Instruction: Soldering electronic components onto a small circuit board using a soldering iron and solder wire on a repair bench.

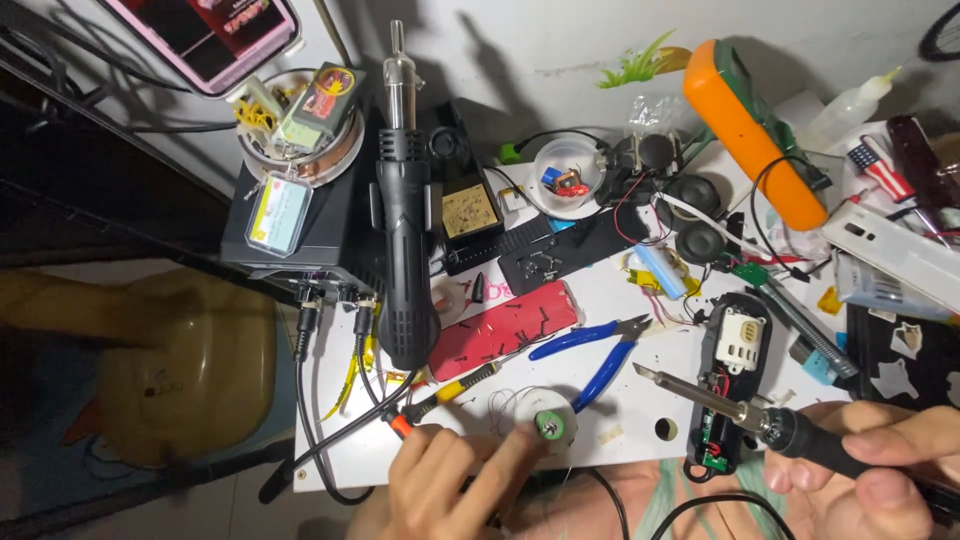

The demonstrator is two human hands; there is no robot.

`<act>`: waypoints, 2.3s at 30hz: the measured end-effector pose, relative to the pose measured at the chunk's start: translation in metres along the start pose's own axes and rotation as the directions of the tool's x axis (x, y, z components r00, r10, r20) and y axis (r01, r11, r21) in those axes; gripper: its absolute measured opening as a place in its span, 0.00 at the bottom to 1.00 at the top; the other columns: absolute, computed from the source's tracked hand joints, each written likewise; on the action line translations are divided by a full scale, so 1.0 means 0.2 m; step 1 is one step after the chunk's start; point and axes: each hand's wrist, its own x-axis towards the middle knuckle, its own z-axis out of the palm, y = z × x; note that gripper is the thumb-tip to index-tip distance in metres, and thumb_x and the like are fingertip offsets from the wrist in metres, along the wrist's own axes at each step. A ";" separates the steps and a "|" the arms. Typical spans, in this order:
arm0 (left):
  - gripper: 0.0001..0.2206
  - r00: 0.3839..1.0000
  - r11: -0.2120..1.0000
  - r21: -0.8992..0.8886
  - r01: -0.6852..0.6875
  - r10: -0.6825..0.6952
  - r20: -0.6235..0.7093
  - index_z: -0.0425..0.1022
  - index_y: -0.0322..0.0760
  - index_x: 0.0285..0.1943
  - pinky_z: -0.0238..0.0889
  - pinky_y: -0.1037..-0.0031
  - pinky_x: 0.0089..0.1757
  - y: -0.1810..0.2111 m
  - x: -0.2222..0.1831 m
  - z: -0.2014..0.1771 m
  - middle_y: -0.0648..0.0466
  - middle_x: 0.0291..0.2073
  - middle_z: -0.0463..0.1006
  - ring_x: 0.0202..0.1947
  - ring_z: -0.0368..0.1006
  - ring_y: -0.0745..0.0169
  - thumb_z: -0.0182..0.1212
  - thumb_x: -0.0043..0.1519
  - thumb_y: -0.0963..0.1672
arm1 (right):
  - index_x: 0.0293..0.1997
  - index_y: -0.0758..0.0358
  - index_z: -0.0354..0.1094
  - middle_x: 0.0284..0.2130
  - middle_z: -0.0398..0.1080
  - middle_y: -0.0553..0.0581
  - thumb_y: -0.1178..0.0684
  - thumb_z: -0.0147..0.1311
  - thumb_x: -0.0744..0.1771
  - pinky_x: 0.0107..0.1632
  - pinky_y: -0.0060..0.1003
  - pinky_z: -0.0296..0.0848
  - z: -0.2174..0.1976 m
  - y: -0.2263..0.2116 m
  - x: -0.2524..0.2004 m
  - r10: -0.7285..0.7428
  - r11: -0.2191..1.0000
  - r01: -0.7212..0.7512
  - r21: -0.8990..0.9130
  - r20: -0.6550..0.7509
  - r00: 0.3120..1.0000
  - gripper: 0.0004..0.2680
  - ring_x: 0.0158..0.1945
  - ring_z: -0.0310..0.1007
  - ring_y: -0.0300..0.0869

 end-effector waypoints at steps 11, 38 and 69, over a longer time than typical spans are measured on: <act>0.13 0.993 0.989 0.087 -0.121 0.121 -0.002 0.92 0.46 0.59 0.61 0.74 0.36 -0.02 -0.06 0.05 0.59 0.30 0.81 0.27 0.63 0.71 0.78 0.67 0.47 | 0.57 0.57 0.71 0.30 0.78 0.55 0.52 0.61 0.74 0.38 0.39 0.95 0.18 -0.12 0.09 -0.120 0.990 0.123 -0.070 0.048 0.992 0.07 0.34 0.86 0.43; 0.14 0.993 0.982 -0.151 0.112 -0.117 -0.023 0.75 0.42 0.32 0.68 0.71 0.35 -0.08 -0.17 -0.06 0.51 0.40 0.81 0.34 0.70 0.62 0.82 0.51 0.45 | 0.48 0.56 0.68 0.22 0.76 0.52 0.47 0.57 0.71 0.30 0.26 0.88 0.38 -0.09 0.16 -0.143 0.900 0.175 -0.399 0.108 0.984 0.07 0.23 0.79 0.32; 0.19 0.721 0.730 0.011 0.683 -0.673 -0.164 0.80 0.36 0.61 0.84 0.69 0.31 0.52 0.01 0.22 0.47 0.55 0.86 0.32 0.88 0.58 0.73 0.60 0.38 | 0.54 0.61 0.71 0.31 0.83 0.58 0.55 0.59 0.71 0.38 0.30 0.97 0.22 -0.16 0.30 -0.035 0.971 0.083 -0.223 0.215 0.976 0.07 0.31 0.89 0.37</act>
